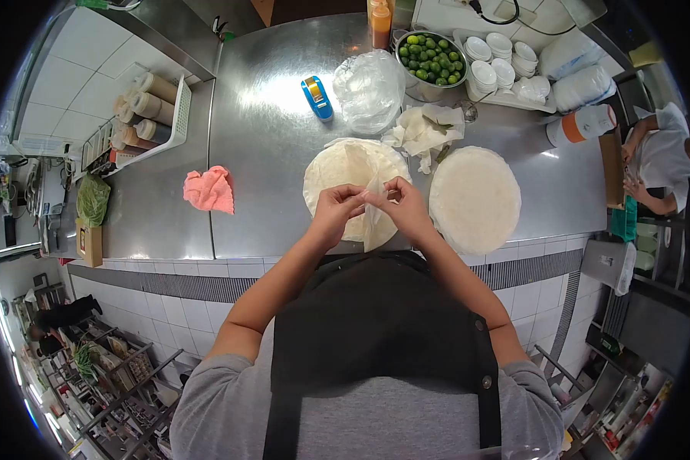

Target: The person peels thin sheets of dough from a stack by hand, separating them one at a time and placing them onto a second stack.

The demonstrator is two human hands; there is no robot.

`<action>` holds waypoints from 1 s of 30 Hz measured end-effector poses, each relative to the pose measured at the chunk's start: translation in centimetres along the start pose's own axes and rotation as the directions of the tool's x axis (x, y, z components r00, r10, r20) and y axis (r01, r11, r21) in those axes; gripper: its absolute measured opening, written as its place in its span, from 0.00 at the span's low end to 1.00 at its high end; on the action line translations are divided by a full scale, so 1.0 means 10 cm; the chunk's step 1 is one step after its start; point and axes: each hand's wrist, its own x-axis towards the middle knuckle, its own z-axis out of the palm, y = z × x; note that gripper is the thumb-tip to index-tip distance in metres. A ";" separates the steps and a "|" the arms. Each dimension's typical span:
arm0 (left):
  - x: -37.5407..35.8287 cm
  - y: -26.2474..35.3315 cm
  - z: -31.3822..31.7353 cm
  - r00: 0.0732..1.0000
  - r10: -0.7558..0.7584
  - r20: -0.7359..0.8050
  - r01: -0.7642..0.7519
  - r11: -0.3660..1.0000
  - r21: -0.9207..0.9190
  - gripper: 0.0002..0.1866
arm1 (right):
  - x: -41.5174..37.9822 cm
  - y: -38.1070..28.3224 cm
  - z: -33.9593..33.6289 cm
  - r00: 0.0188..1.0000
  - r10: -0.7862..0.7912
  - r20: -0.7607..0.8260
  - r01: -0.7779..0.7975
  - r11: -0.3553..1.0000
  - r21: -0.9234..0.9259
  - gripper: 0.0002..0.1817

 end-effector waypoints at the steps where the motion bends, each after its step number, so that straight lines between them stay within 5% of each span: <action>1: 0.00 -0.01 0.00 1.000 0.002 0.003 -0.002 1.000 -0.017 0.09 | 0.01 0.00 0.00 0.998 -0.066 0.010 0.066 0.997 -0.029 0.17; 5: -0.06 0.12 -0.02 0.999 0.031 -0.033 -0.029 0.999 0.039 0.07 | 0.15 0.12 -0.05 0.969 -0.245 0.013 0.243 0.967 0.072 0.14; 9: -0.11 0.19 -0.07 0.989 0.092 -0.114 -0.072 0.984 0.166 0.07 | 0.22 0.20 -0.04 0.976 -0.209 -0.055 0.212 0.976 0.049 0.12; 12: -0.10 0.18 -0.09 0.978 0.097 -0.187 -0.069 0.986 0.155 0.09 | 0.23 0.19 0.05 0.981 -0.150 -0.120 0.134 0.982 -0.132 0.13; 15: -0.07 0.12 -0.11 0.970 0.139 -0.197 -0.121 0.987 0.101 0.12 | 0.15 0.12 0.25 0.932 -0.339 -0.131 0.337 0.941 -0.037 0.12; 17: -0.07 0.21 0.04 0.928 0.288 -0.238 -0.109 0.818 0.565 0.14 | 0.02 -0.10 0.33 0.954 -0.288 -0.087 0.289 0.957 0.008 0.10; 20: -0.06 0.30 0.04 0.964 0.214 -0.154 -0.082 0.798 0.597 0.14 | 0.10 0.04 0.28 0.913 -0.407 -0.025 0.395 0.897 -0.201 0.10; 23: -0.01 0.33 -0.19 0.982 0.144 -0.121 -0.089 0.924 0.372 0.12 | 0.19 0.00 0.09 0.926 -0.376 -0.022 0.377 0.925 0.056 0.12; 30: 0.14 0.14 -0.14 0.941 0.301 -0.157 -0.269 0.943 0.196 0.04 | 0.27 0.35 0.03 0.944 -0.186 -0.272 0.240 0.954 0.180 0.11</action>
